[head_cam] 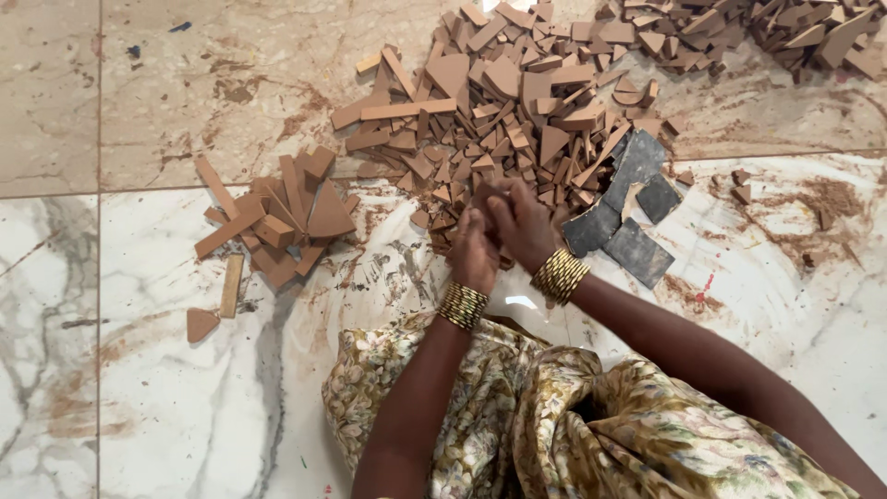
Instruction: The person sits on a tiled floor in front of a large pile of small broken brown pieces. They pick up pieces one at a time, hold and turn them, rub some against a dark flat block, and place them into separate groups on the floor.
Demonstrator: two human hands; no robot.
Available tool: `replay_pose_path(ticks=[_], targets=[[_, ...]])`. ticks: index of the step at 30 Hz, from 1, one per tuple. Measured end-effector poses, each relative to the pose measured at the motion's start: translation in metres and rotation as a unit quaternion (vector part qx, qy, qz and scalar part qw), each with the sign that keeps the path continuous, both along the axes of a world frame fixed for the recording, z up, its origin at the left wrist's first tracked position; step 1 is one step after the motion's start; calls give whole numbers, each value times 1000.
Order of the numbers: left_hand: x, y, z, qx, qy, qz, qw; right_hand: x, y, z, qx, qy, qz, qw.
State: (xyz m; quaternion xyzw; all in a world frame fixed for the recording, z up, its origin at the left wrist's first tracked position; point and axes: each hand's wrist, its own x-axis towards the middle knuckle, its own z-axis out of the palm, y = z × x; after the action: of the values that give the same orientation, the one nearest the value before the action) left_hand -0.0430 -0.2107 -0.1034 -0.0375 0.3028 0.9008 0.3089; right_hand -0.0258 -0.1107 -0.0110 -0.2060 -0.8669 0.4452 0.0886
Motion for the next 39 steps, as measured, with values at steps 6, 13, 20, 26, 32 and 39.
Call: replay_pose_path(ticks=[6, 13, 20, 26, 32, 39], targets=[[-10, -10, 8, 64, 14, -21, 998, 6, -5, -4, 18, -3, 18, 1000], [-15, -6, 0, 129, -12, -10, 992, 7, 0, -3, 69, -29, 78, 994], [-20, -11, -5, 146, 5, -11, 989, 12, -3, -15, 81, -62, 116, 988], [-23, -16, -1, 215, -56, -43, 974, 27, 15, -13, -134, 0, 107, 985], [-21, -13, 1, 78, -18, -72, 994, 26, 26, 6, -139, 14, -20, 990], [-8, -12, 12, 109, -15, -87, 990, 24, 10, -8, 209, 133, 113, 962]])
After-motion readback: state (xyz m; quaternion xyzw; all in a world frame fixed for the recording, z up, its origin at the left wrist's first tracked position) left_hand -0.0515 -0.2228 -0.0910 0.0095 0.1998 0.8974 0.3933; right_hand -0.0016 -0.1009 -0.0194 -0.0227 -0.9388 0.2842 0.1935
